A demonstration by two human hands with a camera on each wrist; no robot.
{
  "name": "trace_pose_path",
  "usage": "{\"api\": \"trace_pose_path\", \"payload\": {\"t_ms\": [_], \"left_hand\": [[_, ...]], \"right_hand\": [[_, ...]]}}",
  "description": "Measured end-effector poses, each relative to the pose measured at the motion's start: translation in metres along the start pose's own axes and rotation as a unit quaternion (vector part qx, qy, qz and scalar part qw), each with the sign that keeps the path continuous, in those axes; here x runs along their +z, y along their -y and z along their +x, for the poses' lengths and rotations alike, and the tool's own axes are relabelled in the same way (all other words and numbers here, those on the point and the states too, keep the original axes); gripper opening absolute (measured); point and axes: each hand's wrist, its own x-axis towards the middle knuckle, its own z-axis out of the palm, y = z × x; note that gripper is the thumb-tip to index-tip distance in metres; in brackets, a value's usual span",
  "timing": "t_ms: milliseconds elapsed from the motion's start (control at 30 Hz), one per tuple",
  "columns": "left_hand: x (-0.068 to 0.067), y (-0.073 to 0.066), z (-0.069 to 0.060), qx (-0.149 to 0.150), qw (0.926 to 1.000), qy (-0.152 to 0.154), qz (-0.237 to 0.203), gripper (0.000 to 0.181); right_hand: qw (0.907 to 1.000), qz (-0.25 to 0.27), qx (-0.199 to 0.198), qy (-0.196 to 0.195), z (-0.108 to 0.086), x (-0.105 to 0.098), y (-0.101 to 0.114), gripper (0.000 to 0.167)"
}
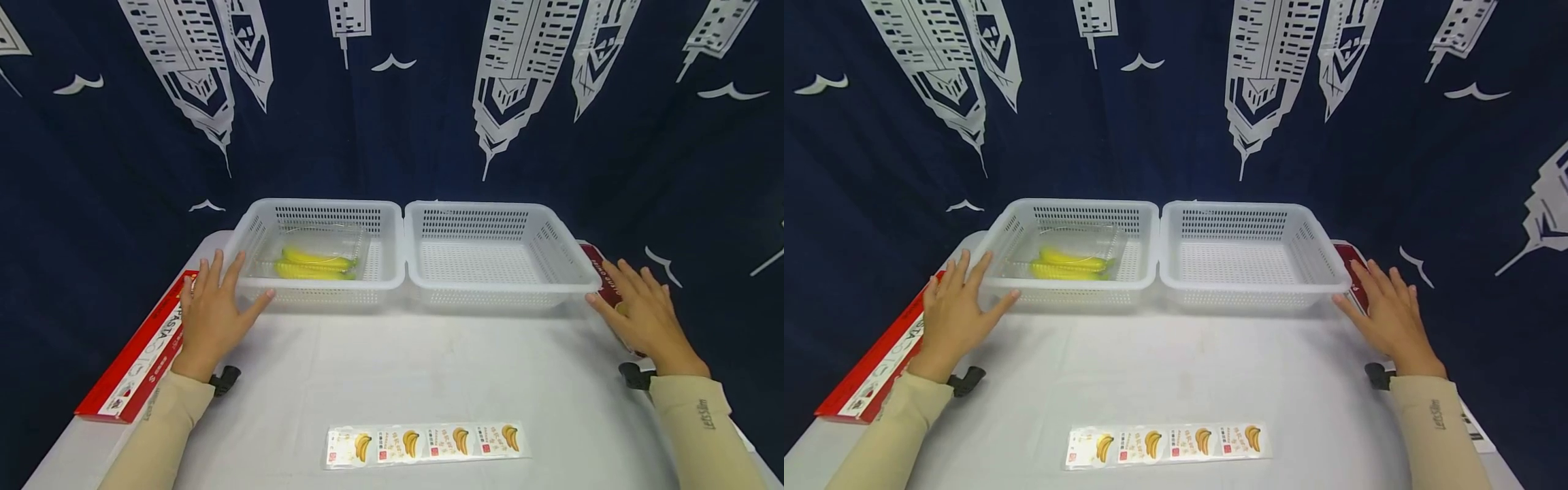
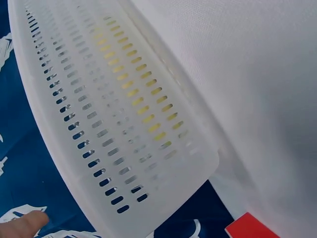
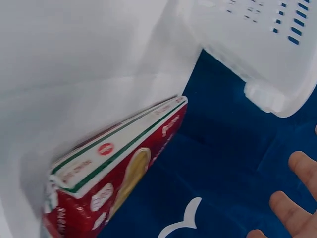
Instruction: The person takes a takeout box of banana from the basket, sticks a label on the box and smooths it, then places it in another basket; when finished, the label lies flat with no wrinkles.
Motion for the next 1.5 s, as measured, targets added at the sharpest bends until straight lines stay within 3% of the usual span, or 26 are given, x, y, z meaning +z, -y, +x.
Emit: {"api": "trace_pose_path", "payload": {"t_ms": [300,533,733,833,1000,1267,1367,1500], "left_hand": [[0.007,0.006,0.007,-0.048,0.9933,-0.064,-0.083,0.086],[0.015,0.008,0.011,-0.119,0.9773,-0.063,-0.164,0.095],[0.02,0.014,0.014,-0.18,0.9531,-0.077,-0.231,0.096],[0.023,0.017,0.015,-0.206,0.9373,-0.074,-0.271,0.096],[0.026,0.021,0.018,-0.235,0.9058,-0.059,-0.348,0.099],[0.032,0.028,0.026,-0.262,0.8677,-0.054,-0.419,0.097],[0.034,0.029,0.028,-0.261,0.8632,-0.055,-0.429,0.095],[0.037,0.029,0.031,-0.259,0.8664,-0.054,-0.423,0.094]], "right_hand": [[0.9979,0.054,0.015,0.032,0.014,-0.012,0.009,0.088],[0.9955,0.072,0.026,0.055,0.02,-0.017,0.011,0.086],[0.991,0.112,0.019,0.071,0.032,-0.022,0.02,0.08],[0.9873,0.138,0.01,0.079,0.039,-0.024,0.025,0.077],[0.9796,0.177,-0.004,0.095,0.048,-0.025,0.029,0.072],[0.9642,0.23,-0.011,0.13,0.059,-0.022,0.032,0.067],[0.9583,0.238,0.003,0.158,0.064,-0.023,0.034,0.069],[0.9497,0.245,0.027,0.193,0.071,-0.025,0.039,0.073]]}}
